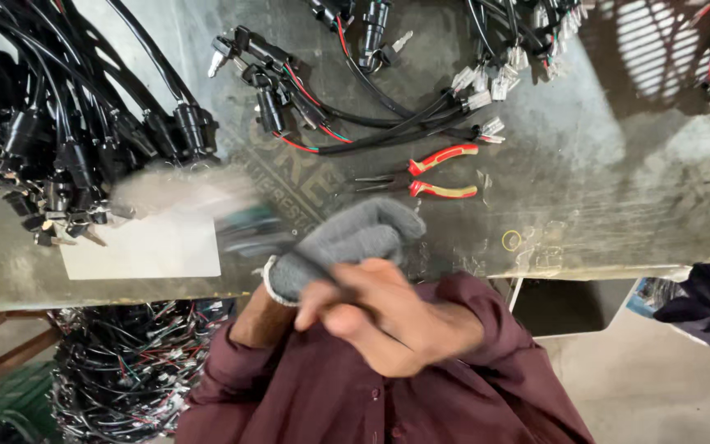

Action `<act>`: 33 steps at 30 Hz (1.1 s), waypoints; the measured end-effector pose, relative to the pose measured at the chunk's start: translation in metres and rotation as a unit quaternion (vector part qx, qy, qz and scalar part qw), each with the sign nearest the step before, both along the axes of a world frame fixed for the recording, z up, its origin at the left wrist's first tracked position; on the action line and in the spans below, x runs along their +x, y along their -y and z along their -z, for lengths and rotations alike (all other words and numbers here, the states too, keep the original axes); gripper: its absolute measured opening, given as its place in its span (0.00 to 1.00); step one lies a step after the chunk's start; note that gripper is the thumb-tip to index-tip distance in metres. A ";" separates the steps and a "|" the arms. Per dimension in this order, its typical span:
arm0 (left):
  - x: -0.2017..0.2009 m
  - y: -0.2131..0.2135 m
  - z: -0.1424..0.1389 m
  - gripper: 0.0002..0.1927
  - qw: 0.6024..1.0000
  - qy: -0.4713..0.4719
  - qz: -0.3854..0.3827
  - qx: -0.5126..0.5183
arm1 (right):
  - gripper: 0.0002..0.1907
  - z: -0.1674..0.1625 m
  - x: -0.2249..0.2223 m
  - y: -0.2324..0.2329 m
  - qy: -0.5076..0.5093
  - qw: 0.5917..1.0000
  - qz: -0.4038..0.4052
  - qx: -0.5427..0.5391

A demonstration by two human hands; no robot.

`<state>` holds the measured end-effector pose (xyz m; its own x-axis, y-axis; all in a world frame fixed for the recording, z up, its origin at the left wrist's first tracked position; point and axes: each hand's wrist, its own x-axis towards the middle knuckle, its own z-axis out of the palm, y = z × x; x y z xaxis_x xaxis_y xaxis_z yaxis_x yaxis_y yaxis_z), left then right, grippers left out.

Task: The person sits at a factory workbench attaching connector plugs to the ends of black cable harnesses. They hold a cable in a gloved hand, use red-handled pliers to crimp or press the connector onto the cable end, then set the finished harness on the table and pick up the next one.

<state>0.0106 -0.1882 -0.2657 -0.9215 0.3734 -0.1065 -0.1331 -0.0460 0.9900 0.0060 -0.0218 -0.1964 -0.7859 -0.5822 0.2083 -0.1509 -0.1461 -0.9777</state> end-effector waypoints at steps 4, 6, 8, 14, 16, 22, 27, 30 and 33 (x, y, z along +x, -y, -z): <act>-0.002 0.005 -0.028 0.20 0.940 0.123 -0.026 0.316 | 0.06 0.000 -0.003 -0.019 -0.166 0.930 0.118 0.306; -0.002 0.004 -0.032 0.18 0.864 0.098 -0.075 0.489 | 0.09 0.014 -0.002 -0.011 -0.156 0.895 0.101 0.405; -0.001 0.002 -0.032 0.18 0.882 0.078 -0.098 0.455 | 0.09 0.025 -0.001 -0.005 -0.152 0.884 0.104 0.430; 0.007 -0.006 -0.039 0.14 0.990 -0.023 -0.102 0.095 | 0.21 0.024 -0.010 -0.040 -0.264 0.866 0.198 0.376; 0.013 -0.014 -0.044 0.16 0.993 0.033 -0.104 0.041 | 0.28 0.009 -0.014 -0.054 -0.223 0.871 0.255 0.355; 0.032 -0.060 -0.052 0.09 0.976 -0.149 0.150 -0.043 | 0.39 -0.057 -0.028 -0.080 0.114 0.976 0.021 -0.183; 0.007 -0.041 -0.052 0.10 0.969 -0.176 0.175 0.008 | 0.33 -0.022 -0.013 -0.130 0.171 0.941 0.019 -0.292; -0.012 -0.018 -0.036 0.05 0.935 -0.329 0.131 -0.026 | 0.31 0.021 -0.013 -0.133 0.085 0.926 0.176 -0.324; -0.007 -0.008 -0.026 0.12 0.974 0.063 0.023 0.215 | 0.22 0.045 -0.036 -0.111 0.119 0.884 0.358 -0.275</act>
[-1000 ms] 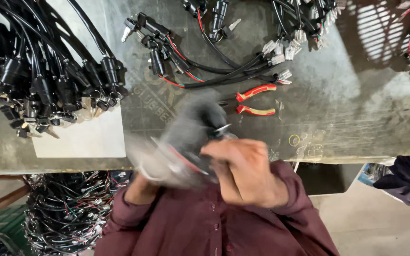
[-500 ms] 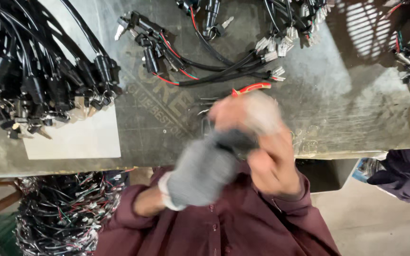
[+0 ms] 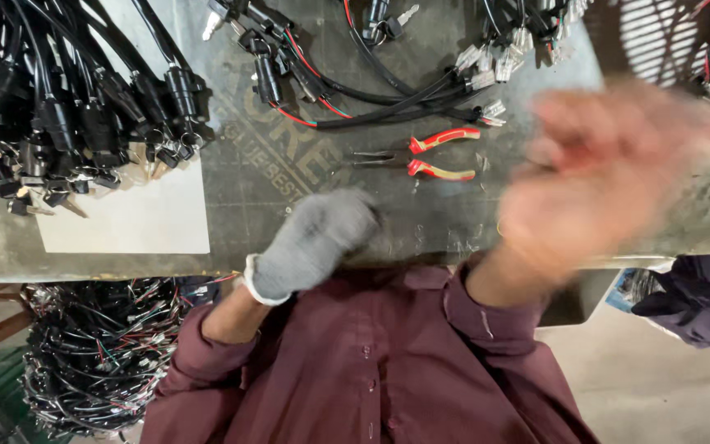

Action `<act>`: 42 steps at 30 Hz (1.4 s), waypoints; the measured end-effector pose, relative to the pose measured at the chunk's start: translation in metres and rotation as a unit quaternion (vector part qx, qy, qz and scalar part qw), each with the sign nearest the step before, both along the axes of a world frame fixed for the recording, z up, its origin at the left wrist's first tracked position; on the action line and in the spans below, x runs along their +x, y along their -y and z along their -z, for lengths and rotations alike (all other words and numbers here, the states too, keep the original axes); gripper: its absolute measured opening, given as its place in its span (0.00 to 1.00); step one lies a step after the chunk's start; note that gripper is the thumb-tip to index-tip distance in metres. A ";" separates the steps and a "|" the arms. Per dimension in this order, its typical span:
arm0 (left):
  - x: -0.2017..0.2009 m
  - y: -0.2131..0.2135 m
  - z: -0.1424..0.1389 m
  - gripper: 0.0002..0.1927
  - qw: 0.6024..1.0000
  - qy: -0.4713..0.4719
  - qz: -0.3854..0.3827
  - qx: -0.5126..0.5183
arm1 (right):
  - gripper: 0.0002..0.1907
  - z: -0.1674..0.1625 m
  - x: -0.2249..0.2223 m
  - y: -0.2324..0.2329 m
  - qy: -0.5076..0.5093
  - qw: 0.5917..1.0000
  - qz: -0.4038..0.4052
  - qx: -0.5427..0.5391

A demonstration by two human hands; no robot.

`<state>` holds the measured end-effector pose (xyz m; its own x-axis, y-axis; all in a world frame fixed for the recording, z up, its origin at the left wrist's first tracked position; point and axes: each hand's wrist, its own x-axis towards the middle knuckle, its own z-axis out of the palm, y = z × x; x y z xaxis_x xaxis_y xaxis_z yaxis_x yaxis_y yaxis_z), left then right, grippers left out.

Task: The person sits at a factory workbench attaching connector plugs to the ends of black cable harnesses. They hold a cable in a gloved hand, use red-handled pliers to crimp or press the connector onto the cable end, then set the finished harness on the table and pick up the next one.

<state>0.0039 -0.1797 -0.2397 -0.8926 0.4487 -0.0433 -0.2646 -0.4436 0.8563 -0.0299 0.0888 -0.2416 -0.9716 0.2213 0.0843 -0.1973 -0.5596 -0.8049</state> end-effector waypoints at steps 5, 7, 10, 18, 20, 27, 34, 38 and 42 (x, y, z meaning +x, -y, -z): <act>-0.006 0.022 0.000 0.16 0.996 0.087 -0.029 -0.016 | 0.29 0.036 0.021 0.073 0.082 0.885 -0.395 0.231; -0.005 0.022 -0.004 0.13 0.963 -0.102 -0.072 -0.241 | 0.32 0.051 0.035 0.081 0.204 0.893 -0.382 0.123; 0.003 0.012 -0.003 0.10 0.941 0.021 -0.176 -0.290 | 0.30 0.058 0.046 0.071 0.240 0.822 -0.387 0.342; 0.027 0.012 0.014 0.13 0.881 -0.223 -0.206 -0.363 | 0.24 0.026 0.031 0.069 -0.067 0.881 -0.346 0.316; 0.025 0.014 0.010 0.18 0.882 -0.173 -0.210 -0.384 | 0.21 0.029 0.033 0.071 -0.091 0.872 -0.326 0.354; 0.013 0.011 -0.002 0.22 0.858 -0.183 -0.118 -0.465 | 0.33 0.048 0.040 0.063 -0.144 0.839 -0.219 0.477; 0.020 0.012 0.004 0.30 0.895 -0.111 -0.129 -0.412 | 0.27 0.045 0.049 0.074 -0.081 0.848 -0.198 0.485; 0.027 0.000 0.004 0.34 0.895 -0.088 -0.152 -0.409 | 0.18 0.048 0.049 0.070 -0.033 0.876 -0.224 0.426; 0.022 -0.010 0.010 0.34 0.856 -0.165 -0.205 -0.444 | 0.17 0.049 0.042 0.066 0.078 0.894 -0.299 0.326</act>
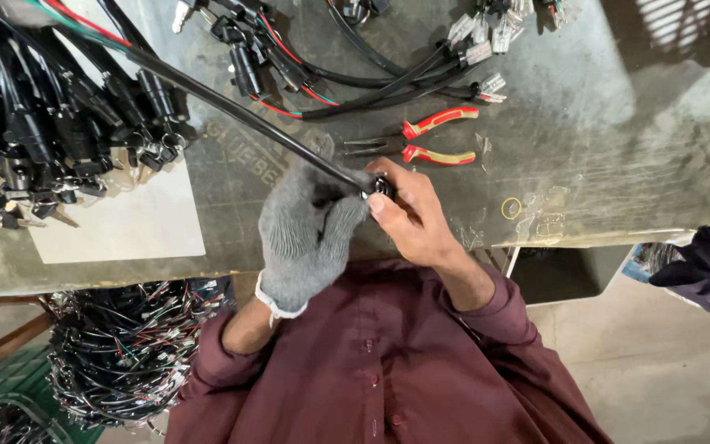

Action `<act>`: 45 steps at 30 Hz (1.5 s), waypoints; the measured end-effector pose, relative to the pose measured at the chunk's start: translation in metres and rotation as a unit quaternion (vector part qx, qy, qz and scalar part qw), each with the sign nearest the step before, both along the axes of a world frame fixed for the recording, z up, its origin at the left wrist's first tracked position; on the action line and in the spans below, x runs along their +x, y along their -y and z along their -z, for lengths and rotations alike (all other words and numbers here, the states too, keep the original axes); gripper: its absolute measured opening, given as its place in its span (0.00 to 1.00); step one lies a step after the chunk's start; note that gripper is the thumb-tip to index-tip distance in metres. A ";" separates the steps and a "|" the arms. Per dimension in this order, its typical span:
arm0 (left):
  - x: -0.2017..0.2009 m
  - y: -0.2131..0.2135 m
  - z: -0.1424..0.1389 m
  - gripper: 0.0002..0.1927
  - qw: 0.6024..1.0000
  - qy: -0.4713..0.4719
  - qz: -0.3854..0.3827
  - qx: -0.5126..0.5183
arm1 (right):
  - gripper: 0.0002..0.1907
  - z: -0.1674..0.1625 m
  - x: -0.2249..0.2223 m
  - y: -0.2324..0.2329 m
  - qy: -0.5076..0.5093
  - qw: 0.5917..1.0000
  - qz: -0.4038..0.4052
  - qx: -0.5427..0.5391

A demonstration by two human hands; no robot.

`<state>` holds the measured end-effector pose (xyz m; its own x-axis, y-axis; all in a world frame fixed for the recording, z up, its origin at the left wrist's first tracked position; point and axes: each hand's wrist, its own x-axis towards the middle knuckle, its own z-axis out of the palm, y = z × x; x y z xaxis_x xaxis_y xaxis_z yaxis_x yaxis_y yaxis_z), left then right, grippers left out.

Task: The person sits at a factory workbench attaching connector plugs to the ends of black cable harnesses. They hold a cable in a gloved hand, use red-handled pliers to crimp or press the connector onto the cable end, then set the finished harness on the table and pick up the next one.

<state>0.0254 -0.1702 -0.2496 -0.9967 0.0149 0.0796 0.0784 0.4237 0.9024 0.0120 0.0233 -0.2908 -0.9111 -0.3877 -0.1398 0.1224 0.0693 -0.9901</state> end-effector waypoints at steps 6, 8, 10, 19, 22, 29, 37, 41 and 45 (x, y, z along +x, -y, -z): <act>-0.011 0.012 0.018 0.23 0.973 -0.059 0.197 0.103 | 0.17 -0.002 -0.002 0.003 -0.085 0.996 -0.032 -0.005; -0.011 0.013 0.019 0.21 0.972 -0.061 0.202 0.104 | 0.18 0.003 0.000 0.002 -0.067 0.997 -0.031 -0.026; -0.013 0.015 0.018 0.20 0.981 -0.050 0.176 0.064 | 0.21 0.016 -0.002 0.001 -0.006 0.999 -0.039 -0.006; -0.013 0.023 0.011 0.08 0.936 0.017 0.259 0.238 | 0.18 0.063 0.026 -0.020 0.283 0.872 -0.254 -0.310; -0.005 0.015 0.018 0.03 0.936 0.046 0.175 0.302 | 0.15 0.073 0.036 -0.008 0.203 0.895 -0.198 -0.344; -0.008 -0.009 0.041 0.18 0.920 0.156 0.067 0.352 | 0.23 0.047 0.026 0.031 0.081 0.974 0.200 -0.068; 0.004 0.010 0.045 0.17 0.899 0.144 0.002 0.414 | 0.37 -0.009 -0.031 -0.037 -0.368 0.791 -0.016 0.489; 0.003 0.023 0.027 0.09 0.985 0.035 0.041 0.166 | 0.28 0.023 -0.030 -0.049 -0.359 0.792 -0.033 0.492; -0.005 0.026 0.009 0.11 0.965 0.052 0.122 0.228 | 0.30 0.030 -0.014 -0.039 -0.036 0.993 0.115 0.001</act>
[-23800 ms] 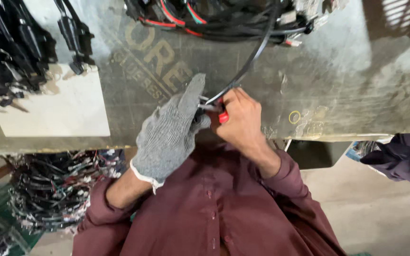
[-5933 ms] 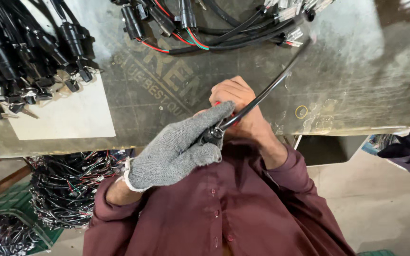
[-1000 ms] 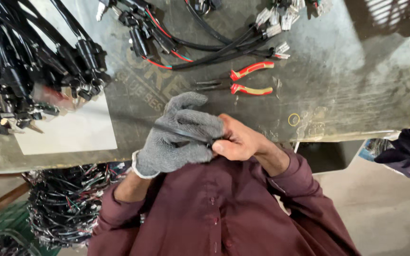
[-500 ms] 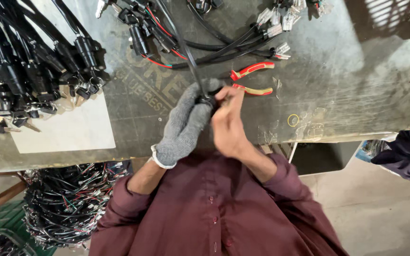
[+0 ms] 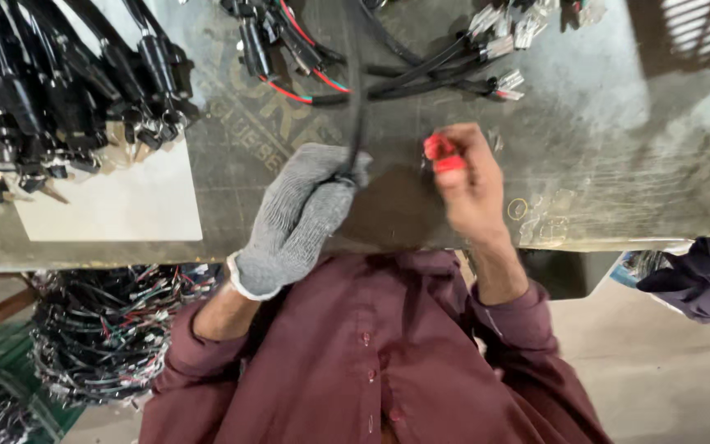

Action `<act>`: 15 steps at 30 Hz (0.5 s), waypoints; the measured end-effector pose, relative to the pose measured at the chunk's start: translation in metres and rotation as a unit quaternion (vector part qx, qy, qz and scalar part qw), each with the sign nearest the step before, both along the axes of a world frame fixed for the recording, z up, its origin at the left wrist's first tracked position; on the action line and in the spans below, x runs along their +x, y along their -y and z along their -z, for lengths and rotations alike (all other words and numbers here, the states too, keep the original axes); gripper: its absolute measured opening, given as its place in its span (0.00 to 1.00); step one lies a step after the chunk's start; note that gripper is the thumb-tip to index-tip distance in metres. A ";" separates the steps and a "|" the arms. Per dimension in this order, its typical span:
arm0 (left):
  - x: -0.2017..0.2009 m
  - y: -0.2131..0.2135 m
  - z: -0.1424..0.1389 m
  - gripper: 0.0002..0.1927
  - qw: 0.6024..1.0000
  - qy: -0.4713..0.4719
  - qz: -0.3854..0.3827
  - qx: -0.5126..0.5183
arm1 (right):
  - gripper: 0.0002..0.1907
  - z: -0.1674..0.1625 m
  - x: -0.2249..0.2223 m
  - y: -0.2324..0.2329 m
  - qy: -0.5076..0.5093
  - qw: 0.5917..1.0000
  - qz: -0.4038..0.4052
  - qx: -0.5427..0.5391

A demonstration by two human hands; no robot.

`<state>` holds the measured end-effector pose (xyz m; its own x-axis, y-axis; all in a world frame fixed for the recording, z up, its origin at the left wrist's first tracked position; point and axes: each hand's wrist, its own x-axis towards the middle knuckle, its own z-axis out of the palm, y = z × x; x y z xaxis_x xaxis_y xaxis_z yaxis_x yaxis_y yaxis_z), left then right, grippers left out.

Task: The person sits at a factory workbench attaching connector plugs to the ends of black cable harnesses. They hold a cable in a gloved hand, use red-handled pliers to crimp or press the connector onto the cable end, then set the finished harness on the table and pick up the next one.

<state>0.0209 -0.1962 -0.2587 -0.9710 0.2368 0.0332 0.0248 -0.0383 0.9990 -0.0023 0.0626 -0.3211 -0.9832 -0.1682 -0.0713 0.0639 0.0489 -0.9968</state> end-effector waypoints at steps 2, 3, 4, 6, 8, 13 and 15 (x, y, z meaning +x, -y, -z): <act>0.000 -0.001 -0.007 0.12 0.998 0.025 0.027 0.044 | 0.27 -0.008 0.001 0.010 0.070 0.984 0.008 -0.165; 0.003 -0.002 -0.010 0.13 0.995 0.067 0.026 0.072 | 0.24 -0.013 0.000 0.016 0.031 0.994 -0.034 -0.100; 0.007 -0.004 -0.012 0.15 0.988 0.113 0.030 0.100 | 0.22 -0.019 -0.002 0.022 -0.006 0.997 -0.071 -0.033; 0.016 -0.006 -0.014 0.16 0.990 0.119 0.012 0.068 | 0.17 -0.029 -0.006 0.033 -0.070 0.982 -0.139 0.104; 0.026 -0.007 -0.013 0.17 0.992 0.117 -0.014 0.039 | 0.15 -0.037 -0.010 0.042 -0.159 0.958 -0.155 0.180; 0.035 -0.011 -0.007 0.20 0.994 0.106 -0.029 -0.001 | 0.17 -0.042 -0.015 0.046 -0.253 0.918 -0.118 0.282; 0.032 -0.011 -0.011 0.22 0.993 0.111 -0.031 -0.008 | 0.18 -0.039 -0.017 0.044 -0.250 0.890 -0.143 0.353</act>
